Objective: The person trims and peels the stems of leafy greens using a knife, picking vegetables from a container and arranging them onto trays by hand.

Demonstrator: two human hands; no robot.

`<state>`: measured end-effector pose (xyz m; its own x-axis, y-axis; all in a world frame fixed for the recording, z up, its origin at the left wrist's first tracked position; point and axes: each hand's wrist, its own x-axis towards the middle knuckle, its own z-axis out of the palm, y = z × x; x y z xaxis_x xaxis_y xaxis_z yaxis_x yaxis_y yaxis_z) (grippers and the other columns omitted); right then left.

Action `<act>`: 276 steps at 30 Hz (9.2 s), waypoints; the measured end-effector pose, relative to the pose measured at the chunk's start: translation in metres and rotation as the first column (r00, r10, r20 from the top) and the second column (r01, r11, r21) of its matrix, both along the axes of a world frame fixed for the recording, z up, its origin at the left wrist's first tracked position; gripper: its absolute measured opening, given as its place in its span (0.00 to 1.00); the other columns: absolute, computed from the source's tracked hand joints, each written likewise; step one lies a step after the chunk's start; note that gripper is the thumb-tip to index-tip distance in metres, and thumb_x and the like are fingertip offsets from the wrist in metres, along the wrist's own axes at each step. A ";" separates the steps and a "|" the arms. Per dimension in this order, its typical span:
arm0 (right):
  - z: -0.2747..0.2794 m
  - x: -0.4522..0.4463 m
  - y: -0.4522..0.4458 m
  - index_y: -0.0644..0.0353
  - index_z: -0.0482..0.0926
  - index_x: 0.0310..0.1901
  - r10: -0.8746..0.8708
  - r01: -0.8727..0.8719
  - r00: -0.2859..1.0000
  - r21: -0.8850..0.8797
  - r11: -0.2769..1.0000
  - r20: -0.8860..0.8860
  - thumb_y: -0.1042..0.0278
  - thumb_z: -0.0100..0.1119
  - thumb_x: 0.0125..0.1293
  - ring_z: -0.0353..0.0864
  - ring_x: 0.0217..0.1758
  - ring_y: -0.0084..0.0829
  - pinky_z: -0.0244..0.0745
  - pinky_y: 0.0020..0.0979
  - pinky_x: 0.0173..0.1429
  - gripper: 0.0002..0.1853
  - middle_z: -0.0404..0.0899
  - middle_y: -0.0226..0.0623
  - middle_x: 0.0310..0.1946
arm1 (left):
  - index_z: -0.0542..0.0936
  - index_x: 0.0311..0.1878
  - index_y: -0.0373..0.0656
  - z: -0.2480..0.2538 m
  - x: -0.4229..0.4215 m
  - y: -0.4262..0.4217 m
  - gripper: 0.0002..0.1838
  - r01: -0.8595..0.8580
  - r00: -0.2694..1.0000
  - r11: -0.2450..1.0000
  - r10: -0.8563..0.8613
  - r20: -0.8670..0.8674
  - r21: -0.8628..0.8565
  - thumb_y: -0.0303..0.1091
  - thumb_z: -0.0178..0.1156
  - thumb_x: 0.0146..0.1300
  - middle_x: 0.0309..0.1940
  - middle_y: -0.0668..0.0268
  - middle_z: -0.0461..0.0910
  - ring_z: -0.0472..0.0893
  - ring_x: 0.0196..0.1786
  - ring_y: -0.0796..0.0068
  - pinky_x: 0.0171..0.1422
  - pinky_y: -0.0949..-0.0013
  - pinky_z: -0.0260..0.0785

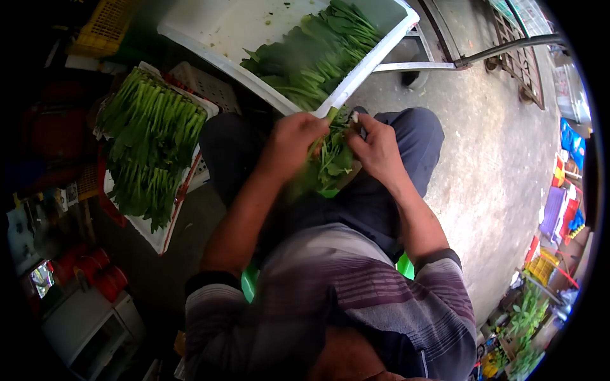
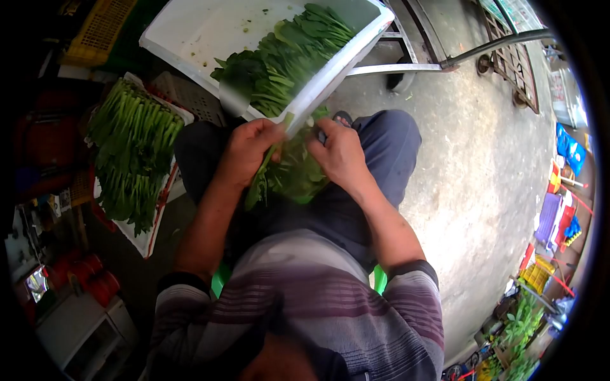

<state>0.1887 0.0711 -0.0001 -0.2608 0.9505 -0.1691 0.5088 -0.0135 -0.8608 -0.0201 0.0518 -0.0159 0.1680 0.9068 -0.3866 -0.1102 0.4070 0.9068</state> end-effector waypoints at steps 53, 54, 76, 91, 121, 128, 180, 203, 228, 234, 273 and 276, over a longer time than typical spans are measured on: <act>0.054 0.012 0.014 0.66 0.79 0.55 -0.063 0.024 0.783 -0.071 0.997 -0.619 0.72 0.67 0.68 0.73 0.38 0.14 0.68 0.19 0.45 0.16 0.78 0.23 0.36 | 0.83 0.48 0.36 0.065 -0.017 0.037 0.10 0.319 0.948 0.939 -0.316 -0.045 0.126 0.26 0.68 0.66 0.38 0.71 0.84 0.80 0.41 0.85 0.46 0.76 0.74; 0.052 0.014 0.010 0.66 0.80 0.53 -0.073 0.018 0.801 -0.098 0.995 -0.595 0.72 0.67 0.67 0.73 0.38 0.14 0.68 0.19 0.44 0.15 0.78 0.23 0.35 | 0.83 0.50 0.36 0.068 -0.014 0.031 0.10 0.305 0.952 0.948 -0.300 -0.062 0.096 0.26 0.67 0.67 0.39 0.70 0.84 0.80 0.42 0.85 0.47 0.76 0.74; 0.015 0.011 0.012 0.64 0.79 0.33 0.086 -0.117 0.984 -0.202 0.972 -0.155 0.60 0.61 0.74 0.72 0.24 0.16 0.67 0.24 0.28 0.16 0.76 0.26 0.20 | 0.84 0.52 0.32 0.009 0.007 0.005 0.15 0.259 0.948 0.963 -0.269 0.168 0.076 0.35 0.60 0.74 0.40 0.68 0.86 0.81 0.41 0.84 0.50 0.74 0.75; 0.011 0.006 0.009 0.61 0.78 0.31 0.171 -0.256 0.933 -0.248 0.934 -0.316 0.61 0.60 0.72 0.67 0.22 0.14 0.60 0.22 0.26 0.14 0.72 0.22 0.20 | 0.80 0.51 0.34 0.010 -0.018 0.006 0.12 0.429 0.899 0.903 -0.424 0.114 -0.025 0.34 0.55 0.77 0.35 0.67 0.82 0.81 0.32 0.79 0.40 0.74 0.75; 0.065 0.019 -0.022 0.67 0.73 0.58 0.438 -0.437 0.899 0.078 0.896 -0.002 0.59 0.61 0.72 0.82 0.48 0.58 0.76 0.44 0.51 0.21 0.82 0.52 0.43 | 0.81 0.56 0.34 0.049 -0.010 -0.026 0.20 0.433 0.864 0.738 -0.177 -0.471 0.517 0.28 0.69 0.61 0.43 0.53 0.81 0.84 0.46 0.52 0.49 0.59 0.75; 0.063 0.020 -0.024 0.68 0.73 0.60 0.430 -0.427 0.903 0.099 0.899 -0.013 0.59 0.61 0.72 0.82 0.50 0.59 0.77 0.45 0.53 0.23 0.82 0.55 0.45 | 0.79 0.58 0.33 0.047 -0.011 -0.027 0.19 0.439 0.868 0.734 -0.199 -0.455 0.517 0.26 0.66 0.65 0.44 0.59 0.80 0.81 0.43 0.68 0.45 0.68 0.73; -0.016 0.028 -0.037 0.61 0.80 0.39 -0.185 -0.216 0.828 -0.605 0.766 -0.529 0.65 0.62 0.71 0.71 0.25 0.14 0.70 0.19 0.33 0.08 0.76 0.23 0.26 | 0.84 0.38 0.38 0.068 -0.037 0.130 0.10 0.647 0.460 0.700 -0.043 -0.887 0.302 0.35 0.66 0.58 0.31 0.54 0.84 0.84 0.38 0.54 0.44 0.56 0.75; -0.031 0.019 -0.043 0.63 0.82 0.42 -0.280 -0.184 0.782 -0.635 0.750 -0.557 0.64 0.67 0.70 0.77 0.22 0.17 0.71 0.19 0.27 0.10 0.83 0.31 0.26 | 0.81 0.51 0.35 0.074 -0.062 0.177 0.15 0.135 0.981 0.873 -0.053 -0.184 0.468 0.34 0.66 0.67 0.37 0.65 0.84 0.82 0.42 0.77 0.49 0.69 0.75; 0.025 0.027 -0.030 0.63 0.76 0.61 0.127 -0.199 0.920 -0.162 0.967 -0.372 0.51 0.53 0.79 0.73 0.35 0.19 0.71 0.22 0.42 0.23 0.76 0.29 0.40 | 0.82 0.51 0.36 0.058 -0.036 -0.002 0.10 0.076 0.993 0.937 -0.039 -0.114 0.341 0.28 0.66 0.69 0.40 0.70 0.83 0.80 0.42 0.80 0.49 0.74 0.73; 0.068 0.013 -0.013 0.67 0.74 0.63 0.302 -0.267 0.926 0.174 0.948 -0.225 0.55 0.56 0.77 0.74 0.41 0.20 0.71 0.23 0.48 0.24 0.76 0.28 0.41 | 0.81 0.46 0.35 0.068 -0.016 -0.012 0.09 0.034 0.999 0.919 -0.015 -0.052 0.392 0.30 0.67 0.68 0.35 0.66 0.83 0.82 0.39 0.80 0.47 0.72 0.75; 0.075 0.001 -0.019 0.62 0.75 0.63 0.334 -0.324 0.929 0.087 0.942 -0.161 0.64 0.60 0.72 0.83 0.48 0.56 0.77 0.43 0.51 0.21 0.83 0.55 0.42 | 0.79 0.50 0.35 0.060 0.010 -0.034 0.14 0.188 0.826 0.747 0.231 -0.514 0.638 0.20 0.64 0.60 0.39 0.53 0.81 0.84 0.42 0.50 0.43 0.58 0.74; 0.076 0.002 -0.019 0.63 0.75 0.64 0.327 -0.330 0.914 0.028 0.944 -0.240 0.65 0.59 0.73 0.85 0.47 0.52 0.77 0.39 0.52 0.21 0.84 0.54 0.43 | 0.80 0.50 0.38 0.057 0.011 -0.034 0.16 0.154 0.840 0.760 0.235 -0.489 0.631 0.26 0.68 0.58 0.39 0.51 0.81 0.82 0.43 0.43 0.45 0.52 0.74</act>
<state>0.1909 0.0520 0.0762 -0.5919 0.8025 -0.0748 0.2664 0.1072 -0.9579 -0.0092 0.0175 0.0413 0.0798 0.9631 0.2571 0.4415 -0.2654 0.8571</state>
